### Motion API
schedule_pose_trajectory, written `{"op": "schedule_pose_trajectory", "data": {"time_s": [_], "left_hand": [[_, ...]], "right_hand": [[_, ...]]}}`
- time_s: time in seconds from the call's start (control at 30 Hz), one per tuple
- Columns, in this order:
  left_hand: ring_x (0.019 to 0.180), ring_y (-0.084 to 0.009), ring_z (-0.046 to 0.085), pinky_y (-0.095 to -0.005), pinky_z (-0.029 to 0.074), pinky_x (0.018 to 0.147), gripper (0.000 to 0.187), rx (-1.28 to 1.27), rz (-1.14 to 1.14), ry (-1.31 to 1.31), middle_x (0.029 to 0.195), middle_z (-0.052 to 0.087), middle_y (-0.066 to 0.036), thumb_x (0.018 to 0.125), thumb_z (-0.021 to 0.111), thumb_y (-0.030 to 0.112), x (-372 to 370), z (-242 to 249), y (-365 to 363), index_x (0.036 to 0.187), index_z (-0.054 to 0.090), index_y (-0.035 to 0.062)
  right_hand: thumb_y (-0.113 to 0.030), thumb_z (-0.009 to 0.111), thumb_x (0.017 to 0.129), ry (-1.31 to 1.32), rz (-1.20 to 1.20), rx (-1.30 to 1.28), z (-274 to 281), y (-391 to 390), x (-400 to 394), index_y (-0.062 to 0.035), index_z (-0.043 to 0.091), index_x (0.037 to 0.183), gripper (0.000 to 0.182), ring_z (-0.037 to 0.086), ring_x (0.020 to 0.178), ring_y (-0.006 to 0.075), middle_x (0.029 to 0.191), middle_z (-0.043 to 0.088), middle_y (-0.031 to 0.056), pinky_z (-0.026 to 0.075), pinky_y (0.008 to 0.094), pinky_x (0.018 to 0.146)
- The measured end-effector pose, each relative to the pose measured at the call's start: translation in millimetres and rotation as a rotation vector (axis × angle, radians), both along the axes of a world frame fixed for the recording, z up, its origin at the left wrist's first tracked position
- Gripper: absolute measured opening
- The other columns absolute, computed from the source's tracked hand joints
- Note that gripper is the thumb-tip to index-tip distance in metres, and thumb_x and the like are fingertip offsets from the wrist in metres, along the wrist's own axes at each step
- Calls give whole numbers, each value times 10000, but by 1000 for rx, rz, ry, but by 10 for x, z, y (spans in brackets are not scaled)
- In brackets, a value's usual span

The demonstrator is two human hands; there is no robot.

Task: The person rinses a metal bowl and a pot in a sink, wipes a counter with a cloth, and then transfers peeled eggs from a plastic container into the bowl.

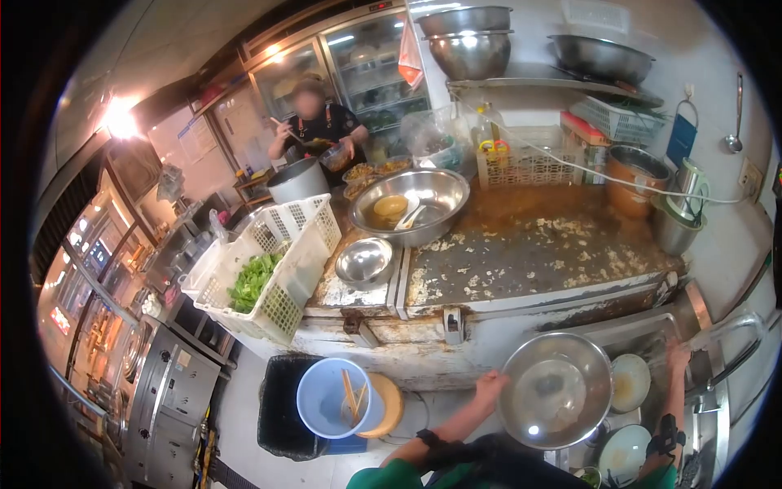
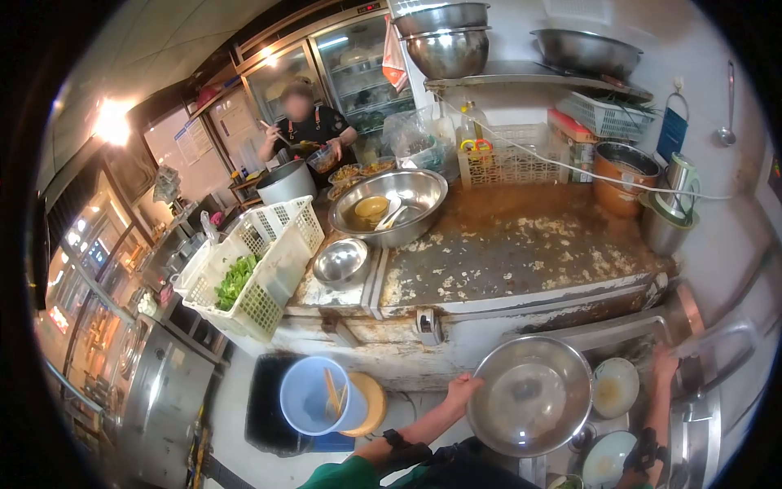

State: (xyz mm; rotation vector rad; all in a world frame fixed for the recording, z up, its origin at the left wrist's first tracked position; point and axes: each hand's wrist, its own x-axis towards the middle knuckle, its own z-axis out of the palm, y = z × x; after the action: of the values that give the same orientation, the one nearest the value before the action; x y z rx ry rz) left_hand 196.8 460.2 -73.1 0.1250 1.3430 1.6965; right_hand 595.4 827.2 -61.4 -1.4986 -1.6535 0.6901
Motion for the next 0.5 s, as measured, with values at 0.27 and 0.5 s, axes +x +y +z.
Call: {"op": "schedule_pose_trajectory", "data": {"time_s": [0.27,0.5], "left_hand": [[552,-85,497,-235,396,501,73,25,-2,-27,631,557,-8,700,596,43,15,12,11,647,555,71],[553,-77,482,-228,382,515,102,4,-2,65,616,546,13,701,609,58,-23,-163,31,622,550,86]], "right_hand": [[-412,479,828,-219,-8,229,-445,361,239,28,574,822,451,549,673,271,777,583,143,421,385,635],[-249,427,869,207,19,-103,-298,177,-11,-24,572,893,269,552,624,256,761,558,105,436,370,583]]}}
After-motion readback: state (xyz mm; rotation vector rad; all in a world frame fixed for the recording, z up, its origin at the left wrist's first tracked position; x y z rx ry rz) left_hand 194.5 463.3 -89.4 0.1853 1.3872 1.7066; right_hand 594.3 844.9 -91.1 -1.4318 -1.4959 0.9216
